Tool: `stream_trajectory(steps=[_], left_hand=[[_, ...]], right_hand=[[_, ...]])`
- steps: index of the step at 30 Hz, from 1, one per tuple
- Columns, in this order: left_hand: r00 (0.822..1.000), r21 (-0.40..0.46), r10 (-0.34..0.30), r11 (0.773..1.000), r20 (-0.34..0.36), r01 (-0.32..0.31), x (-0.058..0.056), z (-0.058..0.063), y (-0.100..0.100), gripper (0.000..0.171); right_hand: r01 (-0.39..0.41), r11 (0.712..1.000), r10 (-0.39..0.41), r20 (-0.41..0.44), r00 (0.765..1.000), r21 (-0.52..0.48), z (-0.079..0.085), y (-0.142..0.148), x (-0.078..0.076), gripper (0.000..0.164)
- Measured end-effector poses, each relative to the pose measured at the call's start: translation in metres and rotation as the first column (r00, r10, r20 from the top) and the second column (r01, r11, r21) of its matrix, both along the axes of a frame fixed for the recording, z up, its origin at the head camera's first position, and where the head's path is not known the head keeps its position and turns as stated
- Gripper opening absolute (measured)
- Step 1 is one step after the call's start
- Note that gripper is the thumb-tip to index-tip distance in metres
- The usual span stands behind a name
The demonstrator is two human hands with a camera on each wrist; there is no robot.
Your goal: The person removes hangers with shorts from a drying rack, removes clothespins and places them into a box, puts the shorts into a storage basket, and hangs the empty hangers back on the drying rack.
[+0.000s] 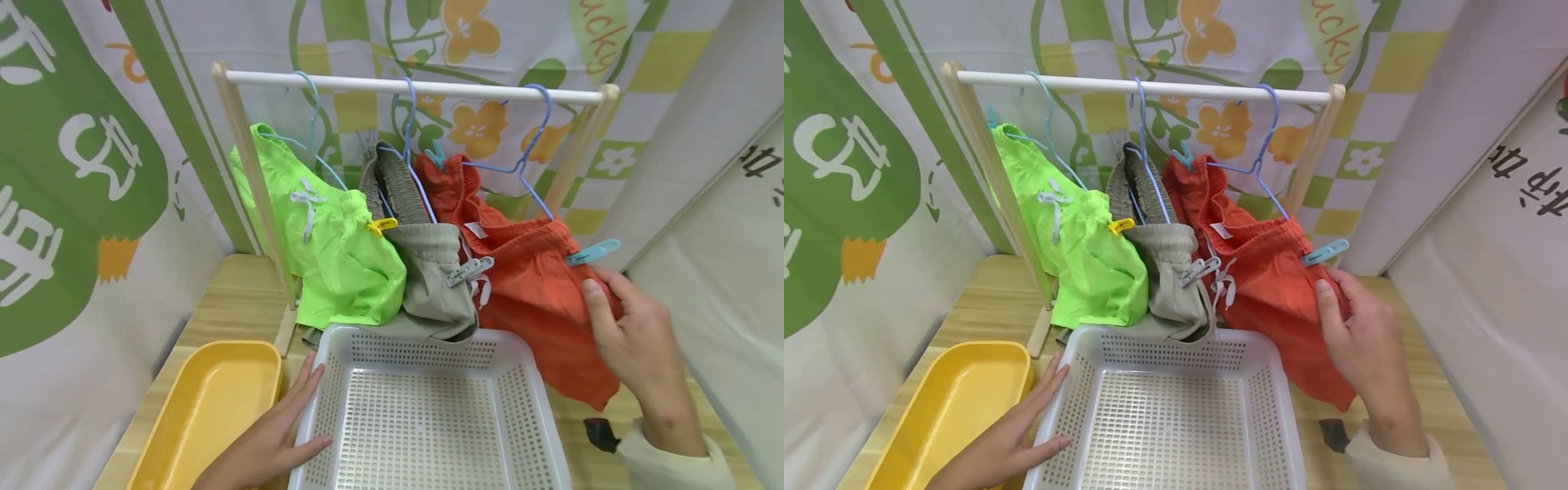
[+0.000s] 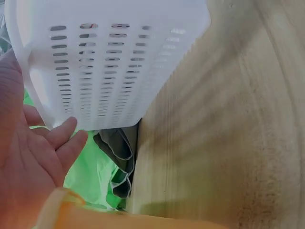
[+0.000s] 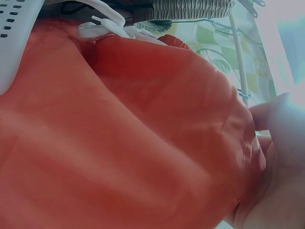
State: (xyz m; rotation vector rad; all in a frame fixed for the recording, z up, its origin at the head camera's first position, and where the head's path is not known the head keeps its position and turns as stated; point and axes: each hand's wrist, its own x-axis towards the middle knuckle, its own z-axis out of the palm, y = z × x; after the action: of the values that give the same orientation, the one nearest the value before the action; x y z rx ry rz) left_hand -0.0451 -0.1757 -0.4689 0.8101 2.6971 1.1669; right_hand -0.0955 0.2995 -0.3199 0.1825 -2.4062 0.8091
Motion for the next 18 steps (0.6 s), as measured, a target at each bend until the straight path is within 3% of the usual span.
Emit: stream_trajectory(steps=[2, 4, 7, 9, 11, 18], left_hand=[[0.998, 0.041, 0.006, 0.999, 0.069, -0.009, 0.0012, 0.0002, 0.001, 0.095], [0.984, 0.126, -0.013, 0.992, 0.175, -0.009, 0.0024, 0.0001, 0.002, 0.094], [0.943, 0.275, -0.079, 0.961, 0.322, -0.013, 0.0032, -0.0004, 0.0036, 0.093], [0.913, 0.357, -0.135, 0.934, 0.384, -0.012, 0.0034, -0.0012, 0.0042, 0.093], [0.896, 0.4, -0.17, 0.917, 0.411, -0.01, 0.0034, -0.0025, 0.0043, 0.094], [0.889, 0.433, -0.191, 0.901, 0.417, -0.009, 0.004, -0.0068, 0.0023, 0.095]], right_hand=[[0.006, 1.0, -0.006, -0.012, 1.0, 0.015, -0.0005, -0.0004, -0.0006, 0.028], [0.012, 0.999, -0.011, -0.02, 1.0, 0.03, -0.0007, -0.0009, -0.0012, 0.025], [0.025, 0.999, -0.024, -0.03, 0.999, 0.044, -0.0005, -0.0018, -0.0019, 0.025], [0.034, 0.998, -0.032, -0.041, 0.999, 0.047, -0.0005, -0.0025, -0.002, 0.026], [0.042, 0.998, -0.039, -0.056, 0.998, 0.047, -0.0007, -0.0034, -0.0021, 0.025], [0.046, 0.999, -0.043, -0.115, 0.992, 0.023, -0.0015, -0.0057, -0.0025, 0.021]])
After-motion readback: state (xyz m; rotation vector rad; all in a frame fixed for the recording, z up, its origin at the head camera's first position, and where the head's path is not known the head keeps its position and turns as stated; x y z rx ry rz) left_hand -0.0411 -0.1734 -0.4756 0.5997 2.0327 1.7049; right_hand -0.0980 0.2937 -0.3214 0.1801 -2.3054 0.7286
